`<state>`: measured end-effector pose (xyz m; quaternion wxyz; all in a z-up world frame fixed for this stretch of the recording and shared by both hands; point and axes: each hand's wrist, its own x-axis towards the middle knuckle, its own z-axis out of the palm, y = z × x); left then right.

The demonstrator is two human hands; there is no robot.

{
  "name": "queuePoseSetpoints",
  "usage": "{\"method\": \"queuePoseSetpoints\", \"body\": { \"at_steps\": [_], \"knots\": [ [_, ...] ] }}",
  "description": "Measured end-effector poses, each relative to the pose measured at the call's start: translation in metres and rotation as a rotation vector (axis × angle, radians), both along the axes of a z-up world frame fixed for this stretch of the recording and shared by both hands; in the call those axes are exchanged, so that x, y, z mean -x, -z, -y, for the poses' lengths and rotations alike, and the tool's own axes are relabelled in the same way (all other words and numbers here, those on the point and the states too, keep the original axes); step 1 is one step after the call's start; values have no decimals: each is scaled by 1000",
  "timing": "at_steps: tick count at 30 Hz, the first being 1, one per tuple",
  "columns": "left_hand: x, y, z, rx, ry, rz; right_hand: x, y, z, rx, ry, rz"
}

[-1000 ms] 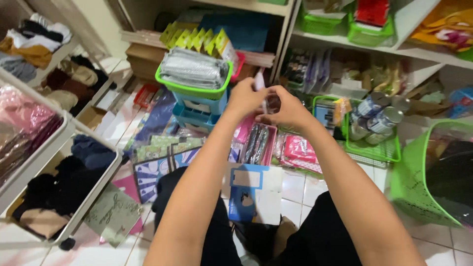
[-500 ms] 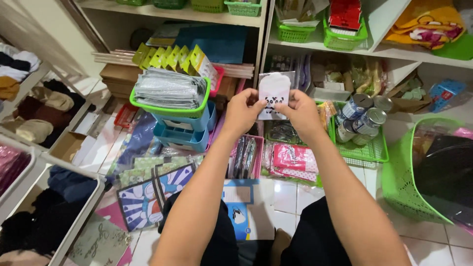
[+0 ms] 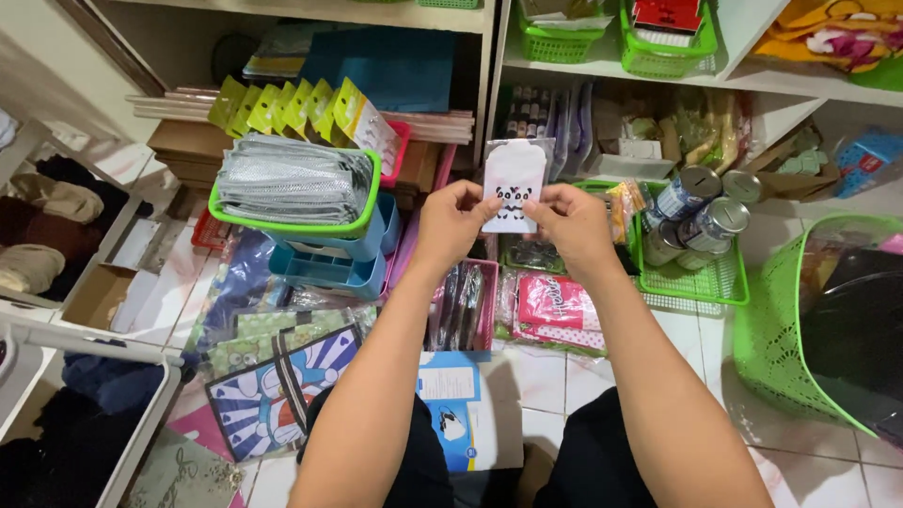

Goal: The person organizes various items on the floor, including a blue folder, a pink basket, and several packaged goods. They place the blue folder on a shelf, move the pink basket, and arrange multiple packaged items like a green frog-themed package and a pink Hello Kitty package.

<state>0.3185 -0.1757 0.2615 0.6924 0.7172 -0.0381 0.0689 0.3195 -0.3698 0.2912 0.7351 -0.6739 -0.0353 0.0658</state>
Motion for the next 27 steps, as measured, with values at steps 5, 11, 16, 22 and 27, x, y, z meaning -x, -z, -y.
{"method": "queuePoseSetpoints", "body": {
  "at_steps": [5, 11, 16, 22, 27],
  "knots": [
    [-9, 21, 1, 132, 124, -123, -15, 22, 9, 49, 88, 42],
    [-17, 28, 5, 94, 79, -123, -8, 9, 6, 14, 60, 31],
    [-7, 18, 3, 92, 101, -105, -19, 28, 16, 51, 69, 98],
    [-9, 33, -3, 116, 182, -201, -13, 26, 14, 86, 70, 76],
    [-8, 37, -12, 128, 225, -233, -13, 32, 21, -17, -26, 50]
  ]
}}
